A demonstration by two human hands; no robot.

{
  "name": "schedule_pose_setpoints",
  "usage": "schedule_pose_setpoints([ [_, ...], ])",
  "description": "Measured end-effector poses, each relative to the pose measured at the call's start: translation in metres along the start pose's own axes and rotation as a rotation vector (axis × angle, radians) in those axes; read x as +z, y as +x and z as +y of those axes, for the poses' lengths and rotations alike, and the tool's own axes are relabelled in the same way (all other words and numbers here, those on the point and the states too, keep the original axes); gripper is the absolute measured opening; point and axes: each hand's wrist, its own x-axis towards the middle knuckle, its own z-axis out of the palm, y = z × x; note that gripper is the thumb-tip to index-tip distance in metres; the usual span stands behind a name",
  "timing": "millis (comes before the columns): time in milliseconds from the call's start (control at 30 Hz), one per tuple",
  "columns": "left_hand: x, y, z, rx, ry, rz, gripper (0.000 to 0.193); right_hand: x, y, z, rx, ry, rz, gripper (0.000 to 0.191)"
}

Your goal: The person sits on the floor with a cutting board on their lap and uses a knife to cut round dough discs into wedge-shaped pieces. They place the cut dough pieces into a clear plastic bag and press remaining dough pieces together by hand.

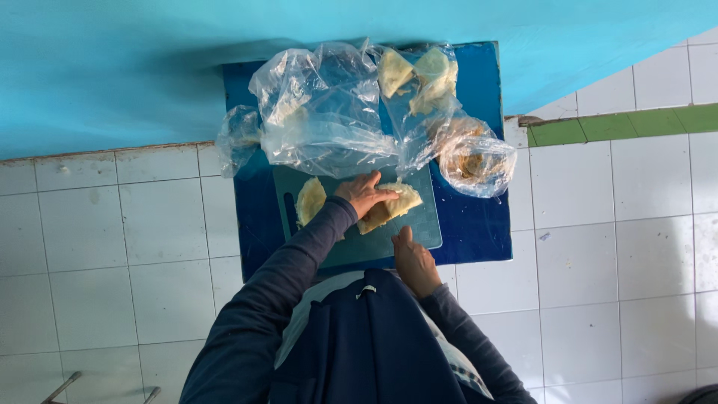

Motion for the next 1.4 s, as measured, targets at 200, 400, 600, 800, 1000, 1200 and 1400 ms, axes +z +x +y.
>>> schedule_pose_setpoints([
  [200,-0.005,-0.003,0.002,0.026,-0.029,0.027,0.072,-0.019,0.002,-0.006,0.072,-0.019,-0.154,0.025],
  [400,-0.010,-0.002,0.007,-0.019,0.011,-0.047,0.069,-0.024,0.010,-0.010,0.063,0.010,-0.188,0.028],
  [600,-0.005,0.000,0.014,-0.061,0.046,-0.009,0.057,-0.019,0.025,-0.002,0.100,-0.073,-0.253,0.029],
  [800,-0.013,0.001,0.026,-0.086,0.098,-0.098,0.057,-0.016,0.025,0.003,0.119,-0.017,-0.230,0.029],
  [1000,-0.009,-0.003,0.031,-0.098,0.109,-0.039,0.050,-0.005,0.024,0.000,0.148,0.066,-0.199,0.027],
  [1200,-0.026,0.000,0.037,-0.150,0.129,-0.067,0.047,-0.007,0.026,0.006,0.177,0.005,-0.212,0.029],
  [1400,-0.031,-0.002,0.038,-0.144,0.229,-0.138,0.077,0.011,0.033,0.011,0.141,-0.020,-0.123,0.031],
])
